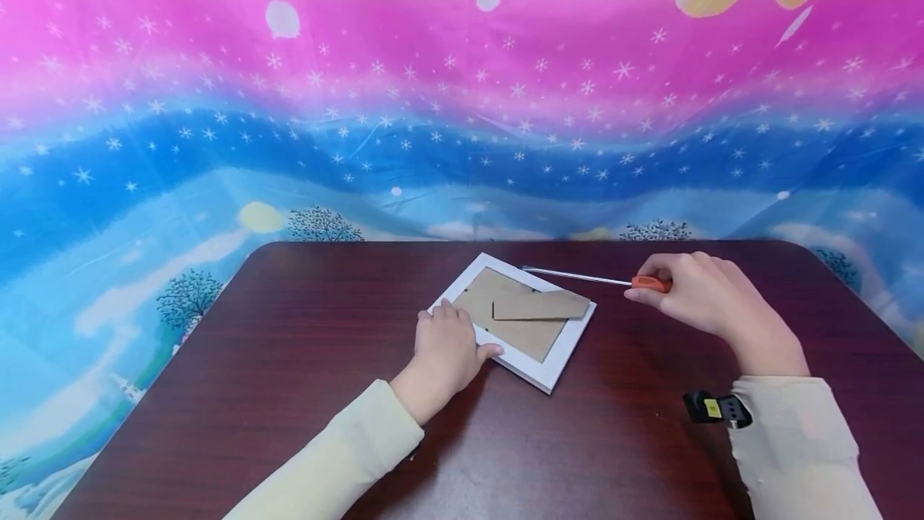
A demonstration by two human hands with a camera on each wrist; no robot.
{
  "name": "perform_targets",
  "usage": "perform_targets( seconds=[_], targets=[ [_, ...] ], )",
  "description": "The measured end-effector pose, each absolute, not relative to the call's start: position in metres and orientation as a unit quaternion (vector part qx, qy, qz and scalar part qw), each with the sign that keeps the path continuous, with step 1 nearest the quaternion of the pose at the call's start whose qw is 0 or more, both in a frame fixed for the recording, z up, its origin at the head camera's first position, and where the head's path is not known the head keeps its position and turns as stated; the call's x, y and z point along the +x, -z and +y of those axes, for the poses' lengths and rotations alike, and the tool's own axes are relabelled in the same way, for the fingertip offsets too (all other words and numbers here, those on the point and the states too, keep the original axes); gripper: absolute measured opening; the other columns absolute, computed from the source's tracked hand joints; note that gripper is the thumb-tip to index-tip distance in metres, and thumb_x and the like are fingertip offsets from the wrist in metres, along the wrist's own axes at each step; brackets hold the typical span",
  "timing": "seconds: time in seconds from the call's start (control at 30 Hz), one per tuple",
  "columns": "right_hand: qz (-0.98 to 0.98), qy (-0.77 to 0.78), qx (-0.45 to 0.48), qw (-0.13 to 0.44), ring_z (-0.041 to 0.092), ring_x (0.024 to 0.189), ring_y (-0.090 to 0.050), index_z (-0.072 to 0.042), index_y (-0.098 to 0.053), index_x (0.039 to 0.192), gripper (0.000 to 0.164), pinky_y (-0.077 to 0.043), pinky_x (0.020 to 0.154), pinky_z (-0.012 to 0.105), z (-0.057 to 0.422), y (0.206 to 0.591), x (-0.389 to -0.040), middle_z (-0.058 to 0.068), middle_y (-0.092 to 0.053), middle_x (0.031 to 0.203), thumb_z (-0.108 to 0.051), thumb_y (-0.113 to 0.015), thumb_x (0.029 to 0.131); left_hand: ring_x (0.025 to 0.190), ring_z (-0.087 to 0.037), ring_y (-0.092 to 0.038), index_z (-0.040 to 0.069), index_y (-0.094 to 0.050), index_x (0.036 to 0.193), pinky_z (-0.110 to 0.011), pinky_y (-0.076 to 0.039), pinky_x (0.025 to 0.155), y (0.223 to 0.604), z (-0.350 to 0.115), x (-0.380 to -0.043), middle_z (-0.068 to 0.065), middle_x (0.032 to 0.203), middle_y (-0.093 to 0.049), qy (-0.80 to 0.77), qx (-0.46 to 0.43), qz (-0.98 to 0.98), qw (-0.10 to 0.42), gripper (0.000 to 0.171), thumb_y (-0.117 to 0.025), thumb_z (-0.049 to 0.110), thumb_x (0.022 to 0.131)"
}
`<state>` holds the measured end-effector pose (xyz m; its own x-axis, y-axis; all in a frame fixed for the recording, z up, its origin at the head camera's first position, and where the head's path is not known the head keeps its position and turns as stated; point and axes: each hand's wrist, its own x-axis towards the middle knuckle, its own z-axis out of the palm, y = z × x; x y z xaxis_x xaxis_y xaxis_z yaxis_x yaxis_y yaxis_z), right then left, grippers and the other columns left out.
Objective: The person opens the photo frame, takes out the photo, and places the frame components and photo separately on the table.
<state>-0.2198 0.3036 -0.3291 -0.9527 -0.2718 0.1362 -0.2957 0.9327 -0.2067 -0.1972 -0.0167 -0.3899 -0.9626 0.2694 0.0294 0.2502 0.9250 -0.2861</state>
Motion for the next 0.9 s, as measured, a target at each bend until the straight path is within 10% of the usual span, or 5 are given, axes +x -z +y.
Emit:
perform_targets(
  seconds=[0.23,0.5,0.9],
  targets=[
    [-0.982,-0.114,0.143,0.050,0.011,0.068,-0.058,-0.013,-0.073,0.106,0.048,-0.048,0.065,0.041,0.303,0.329,-0.220,-0.008,-0.068,0.081,-0.057,-0.065,0.090,0.098,-0.028,-0.062,0.002,-0.064,0.119,-0.042,-0.047,0.083,0.385,-0.024,-0.205,-0.013,0.098,-0.064,-0.122,-0.148,-0.981,0.038,0.077,-0.047,0.071,0.091],
    [-0.983,-0.110,0.140,0.051,0.012,0.067,-0.057,-0.013,-0.073,0.107,0.047,-0.046,0.063,0.039,0.304,0.329,-0.221,-0.007,-0.068,0.081,-0.056,-0.066,0.090,0.097,-0.027,-0.062,0.007,-0.065,0.117,-0.043,-0.049,0.081,0.379,-0.039,-0.222,-0.010,0.100,-0.064,-0.039,-0.163,-0.985,0.039,0.055,-0.061,0.056,0.093],
    [-0.982,-0.112,0.142,0.050,0.011,0.067,-0.057,-0.013,-0.073,0.106,0.048,-0.047,0.063,0.038,0.304,0.330,-0.221,-0.008,-0.067,0.080,-0.057,-0.066,0.089,0.142,-0.027,-0.036,0.011,-0.042,0.151,-0.051,-0.034,0.111,0.384,-0.064,-0.245,-0.008,0.159,-0.032,0.019,-0.224,-0.973,-0.051,0.074,-0.061,0.054,0.093]
  ],
)
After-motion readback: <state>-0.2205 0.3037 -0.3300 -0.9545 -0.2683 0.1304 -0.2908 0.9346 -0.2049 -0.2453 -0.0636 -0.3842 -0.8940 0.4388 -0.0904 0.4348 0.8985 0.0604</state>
